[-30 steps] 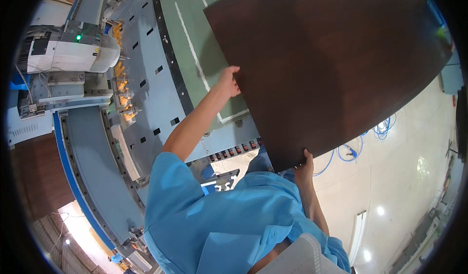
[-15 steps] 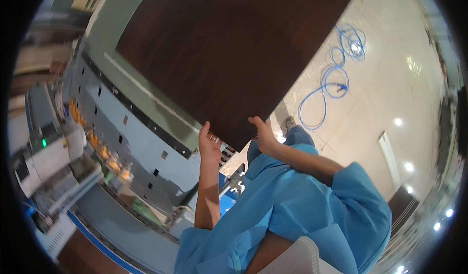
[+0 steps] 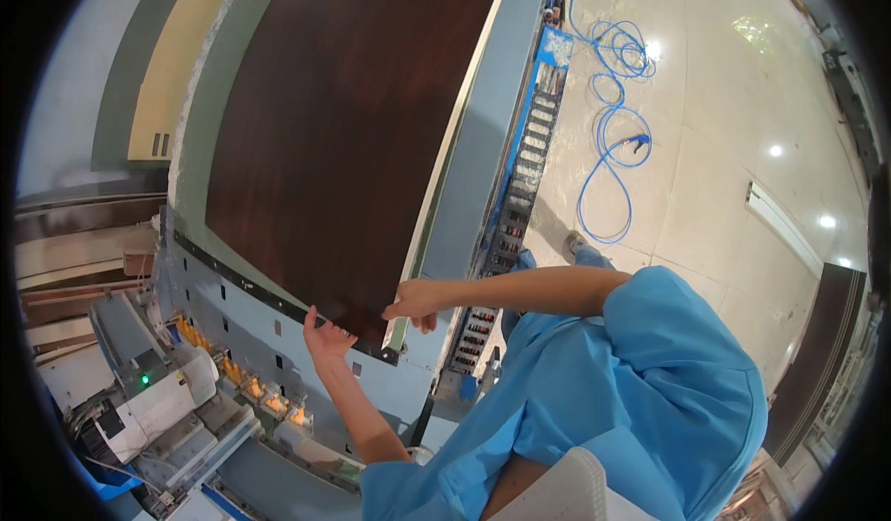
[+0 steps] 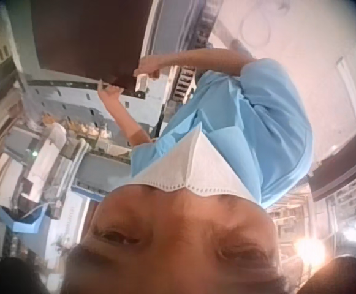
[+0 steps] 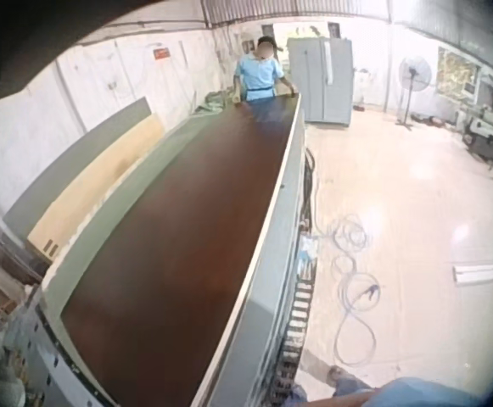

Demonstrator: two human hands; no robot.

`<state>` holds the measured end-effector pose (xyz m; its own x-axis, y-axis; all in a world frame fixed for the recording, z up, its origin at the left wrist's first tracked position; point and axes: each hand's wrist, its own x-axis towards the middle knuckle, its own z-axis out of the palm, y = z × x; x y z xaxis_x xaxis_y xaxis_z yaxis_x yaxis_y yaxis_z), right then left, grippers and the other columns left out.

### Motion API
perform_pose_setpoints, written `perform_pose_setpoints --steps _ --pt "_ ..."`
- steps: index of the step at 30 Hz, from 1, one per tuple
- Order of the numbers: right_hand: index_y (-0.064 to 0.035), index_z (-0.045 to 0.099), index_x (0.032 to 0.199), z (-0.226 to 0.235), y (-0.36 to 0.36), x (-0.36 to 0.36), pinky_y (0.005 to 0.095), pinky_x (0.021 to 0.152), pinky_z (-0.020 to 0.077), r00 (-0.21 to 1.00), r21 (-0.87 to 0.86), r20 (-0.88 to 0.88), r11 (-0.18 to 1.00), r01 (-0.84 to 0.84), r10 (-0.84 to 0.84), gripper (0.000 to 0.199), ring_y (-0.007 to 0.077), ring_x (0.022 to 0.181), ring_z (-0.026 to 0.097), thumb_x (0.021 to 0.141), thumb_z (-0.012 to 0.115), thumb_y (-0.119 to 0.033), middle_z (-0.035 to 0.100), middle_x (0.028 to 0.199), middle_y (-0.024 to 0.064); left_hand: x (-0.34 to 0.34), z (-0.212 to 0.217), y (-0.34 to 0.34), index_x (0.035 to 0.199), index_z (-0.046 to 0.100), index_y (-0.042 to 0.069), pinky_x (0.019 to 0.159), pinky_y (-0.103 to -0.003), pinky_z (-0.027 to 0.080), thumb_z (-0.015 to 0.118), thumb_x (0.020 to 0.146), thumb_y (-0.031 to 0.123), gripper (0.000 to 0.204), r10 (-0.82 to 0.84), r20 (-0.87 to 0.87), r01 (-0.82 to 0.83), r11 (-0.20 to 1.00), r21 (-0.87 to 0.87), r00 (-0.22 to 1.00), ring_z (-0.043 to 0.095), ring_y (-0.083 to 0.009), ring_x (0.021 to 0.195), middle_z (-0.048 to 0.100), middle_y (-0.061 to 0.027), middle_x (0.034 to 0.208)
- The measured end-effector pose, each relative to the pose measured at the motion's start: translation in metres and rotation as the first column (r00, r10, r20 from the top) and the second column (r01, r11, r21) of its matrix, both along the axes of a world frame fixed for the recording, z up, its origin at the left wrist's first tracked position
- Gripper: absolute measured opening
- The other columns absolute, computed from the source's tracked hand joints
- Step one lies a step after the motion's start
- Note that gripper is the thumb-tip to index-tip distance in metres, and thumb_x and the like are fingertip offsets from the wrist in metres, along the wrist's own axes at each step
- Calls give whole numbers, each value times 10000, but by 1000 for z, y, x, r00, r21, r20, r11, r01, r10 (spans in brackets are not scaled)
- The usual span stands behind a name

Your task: The person places a dark wood panel onto a machine bed, then walks to a control desk to operate a computer and write on a paper. They return to the machine to measure the panel with a tape measure, then go back to the desk to continue computer operations.

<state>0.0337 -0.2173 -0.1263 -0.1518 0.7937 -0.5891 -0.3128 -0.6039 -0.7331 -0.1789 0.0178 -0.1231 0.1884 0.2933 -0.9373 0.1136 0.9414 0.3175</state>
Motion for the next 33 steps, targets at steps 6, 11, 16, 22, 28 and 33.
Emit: perform_pose_setpoints --steps 6,11,16,22,28,33 --pt "79 674 689 -17 27 -1 340 443 509 936 -151 -70 932 331 -344 614 205 480 621 919 658 -491 702 687 207 -19 -26 21 1446 502 38 1096 -553 355 611 901 612 799 -19 -54 20 1000 16 998 439 -328 1401 502 -139 1501" --pt "24 671 664 -41 36 -11 358 450 443 946 -165 -37 935 313 -323 458 193 484 591 848 670 -396 662 621 162 -27 -56 28 1424 526 39 1076 -544 394 602 914 607 767 9 -49 -7 999 45 999 488 -322 1362 544 -138 1451" --pt "6 672 689 -55 52 -18 369 459 403 952 -186 -46 939 288 -301 421 179 491 556 822 672 -394 651 625 142 -38 -72 43 1413 544 58 1077 -542 395 591 930 598 726 56 -55 -53 997 48 997 504 -311 1349 545 -128 1451" --pt "-33 609 677 -76 89 -30 350 413 305 912 -271 -193 913 306 -363 308 143 442 433 818 676 -298 647 657 163 -49 -91 63 1421 556 106 1100 -517 353 563 947 589 676 48 -136 -34 994 102 990 509 -290 1329 569 -105 1405" --pt "-60 559 633 -91 99 -44 321 390 259 904 -328 -187 892 312 -385 302 124 432 400 839 658 -259 622 641 148 -61 -119 73 1420 555 105 1065 -516 415 556 972 556 636 108 -110 -94 988 124 988 573 -282 1278 616 -80 1376" --pt "-57 583 689 -89 83 -33 314 362 234 937 -219 -244 955 199 -251 248 108 400 382 867 633 -222 623 641 146 -62 -141 66 1423 548 83 1115 -528 426 510 1068 436 502 146 -55 -133 973 189 988 562 -337 1322 582 -91 1455"
